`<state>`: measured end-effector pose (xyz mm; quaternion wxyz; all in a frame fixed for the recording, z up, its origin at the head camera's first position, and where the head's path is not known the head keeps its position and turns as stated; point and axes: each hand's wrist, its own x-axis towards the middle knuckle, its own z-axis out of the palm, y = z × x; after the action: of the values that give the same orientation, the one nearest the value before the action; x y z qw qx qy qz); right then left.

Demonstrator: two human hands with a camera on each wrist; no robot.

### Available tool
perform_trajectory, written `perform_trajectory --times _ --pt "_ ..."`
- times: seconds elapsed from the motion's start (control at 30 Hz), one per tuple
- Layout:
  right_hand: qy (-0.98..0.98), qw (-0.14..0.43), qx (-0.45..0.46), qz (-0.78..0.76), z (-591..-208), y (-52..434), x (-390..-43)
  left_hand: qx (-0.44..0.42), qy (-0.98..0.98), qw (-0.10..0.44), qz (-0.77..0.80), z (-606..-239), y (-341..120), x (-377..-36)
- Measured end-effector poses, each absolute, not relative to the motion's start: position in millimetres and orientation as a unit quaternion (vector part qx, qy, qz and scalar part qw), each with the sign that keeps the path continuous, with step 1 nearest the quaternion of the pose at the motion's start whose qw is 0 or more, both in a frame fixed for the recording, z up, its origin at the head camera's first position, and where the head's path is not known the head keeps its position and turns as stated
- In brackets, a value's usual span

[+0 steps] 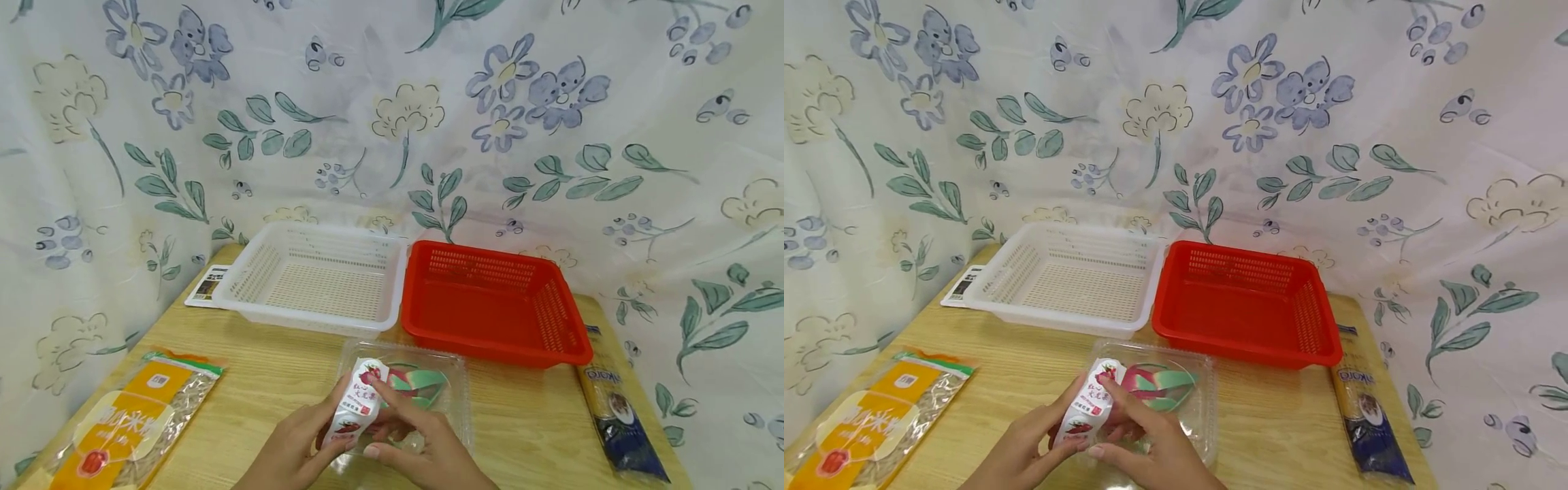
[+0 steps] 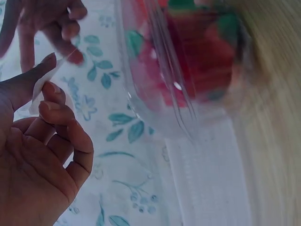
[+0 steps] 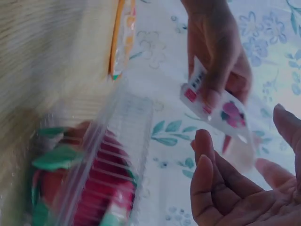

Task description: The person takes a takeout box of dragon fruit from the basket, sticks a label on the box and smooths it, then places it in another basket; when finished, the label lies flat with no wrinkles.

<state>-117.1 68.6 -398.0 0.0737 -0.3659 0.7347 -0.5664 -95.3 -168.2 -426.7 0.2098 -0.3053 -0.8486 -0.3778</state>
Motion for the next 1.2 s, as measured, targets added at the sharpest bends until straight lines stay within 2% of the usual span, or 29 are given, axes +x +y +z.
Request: perform_trajectory --times 0.23,0.33,0.57,0.7,0.8,0.9,1.1,1.2 --pt "0.743 -0.062 -0.396 -0.536 -410.9 57.6 -118.2 -0.326 -0.853 0.249 -0.322 -427.5 -154.3 -96.2" --pt "0.753 -0.102 -0.393 -0.518 -414.1 55.4 -119.8 -0.324 -0.858 0.259 -0.304 -428.1 -153.6 -96.3" --pt "0.746 -0.137 -0.377 -0.532 -415.2 54.1 -121.7 -0.315 -0.868 0.255 -0.287 -430.9 -154.5 -94.7" --pt "0.732 -0.184 -0.394 -0.525 -418.2 53.7 -124.4 -0.306 -0.871 0.25 -0.291 -434.0 -154.7 -94.8" --pt "0.719 -0.196 -0.388 -0.543 -420.2 53.9 -126.0 -0.303 -0.865 0.24 -0.319 -436.4 -154.9 -93.8" --pt "0.705 -0.177 -0.368 -0.58 -419.4 55.9 -126.5 -0.32 -0.837 0.19 -0.401 -438.6 -155.0 -92.6" --pt "0.697 -0.086 -0.262 -0.662 -405.7 64.6 -133.0 -0.328 -0.741 -0.008 -0.586 -445.5 -165.7 -89.1" --pt "0.716 -0.106 -0.24 -0.647 -399.5 70.3 -144.9 -0.3 -0.713 -0.093 -0.627 -450.0 -178.9 -87.4"
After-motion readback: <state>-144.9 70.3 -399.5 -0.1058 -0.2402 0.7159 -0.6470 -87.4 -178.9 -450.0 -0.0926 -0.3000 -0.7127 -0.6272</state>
